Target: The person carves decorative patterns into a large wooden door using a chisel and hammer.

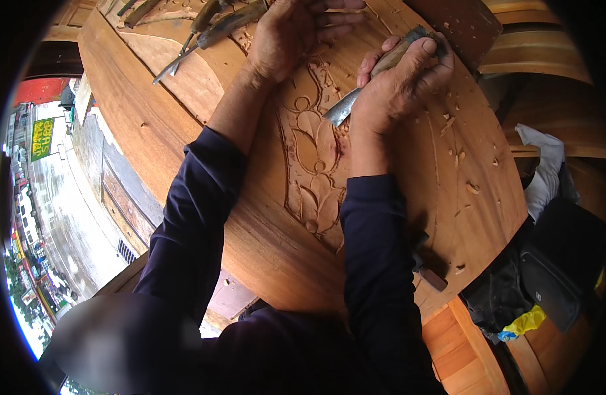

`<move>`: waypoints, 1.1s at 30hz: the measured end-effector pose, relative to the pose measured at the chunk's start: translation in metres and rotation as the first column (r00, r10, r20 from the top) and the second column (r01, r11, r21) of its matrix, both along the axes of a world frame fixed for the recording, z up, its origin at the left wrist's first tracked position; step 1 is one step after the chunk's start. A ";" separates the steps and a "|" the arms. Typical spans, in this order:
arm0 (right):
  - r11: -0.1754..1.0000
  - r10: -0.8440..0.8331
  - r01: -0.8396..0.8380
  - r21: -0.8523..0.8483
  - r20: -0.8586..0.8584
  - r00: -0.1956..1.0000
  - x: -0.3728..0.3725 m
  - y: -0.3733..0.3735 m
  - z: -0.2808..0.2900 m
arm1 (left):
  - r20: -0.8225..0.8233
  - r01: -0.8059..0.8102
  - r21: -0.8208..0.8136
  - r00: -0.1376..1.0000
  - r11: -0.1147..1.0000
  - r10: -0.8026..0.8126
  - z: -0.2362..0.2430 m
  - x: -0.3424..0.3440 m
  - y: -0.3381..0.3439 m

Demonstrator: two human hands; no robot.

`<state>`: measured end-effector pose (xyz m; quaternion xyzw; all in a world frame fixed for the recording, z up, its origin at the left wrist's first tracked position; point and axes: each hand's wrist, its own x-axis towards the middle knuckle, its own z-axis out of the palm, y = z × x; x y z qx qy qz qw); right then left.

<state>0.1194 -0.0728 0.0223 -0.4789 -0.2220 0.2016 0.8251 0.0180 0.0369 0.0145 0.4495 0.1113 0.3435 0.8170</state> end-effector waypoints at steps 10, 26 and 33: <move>0.996 0.083 -0.082 -0.016 0.058 0.995 -0.004 0.004 -0.003 | -0.024 0.112 0.192 0.994 0.975 -0.110 0.012 0.018 -0.022; 0.945 0.266 -0.247 -0.212 0.065 0.962 -0.019 0.012 -0.004 | -0.131 -0.329 0.583 0.864 0.742 0.487 -0.023 0.033 -0.016; 0.886 0.276 -0.222 -0.408 0.077 0.958 -0.015 0.006 -0.003 | -0.394 -0.121 0.257 0.893 0.959 0.218 0.029 -0.004 -0.030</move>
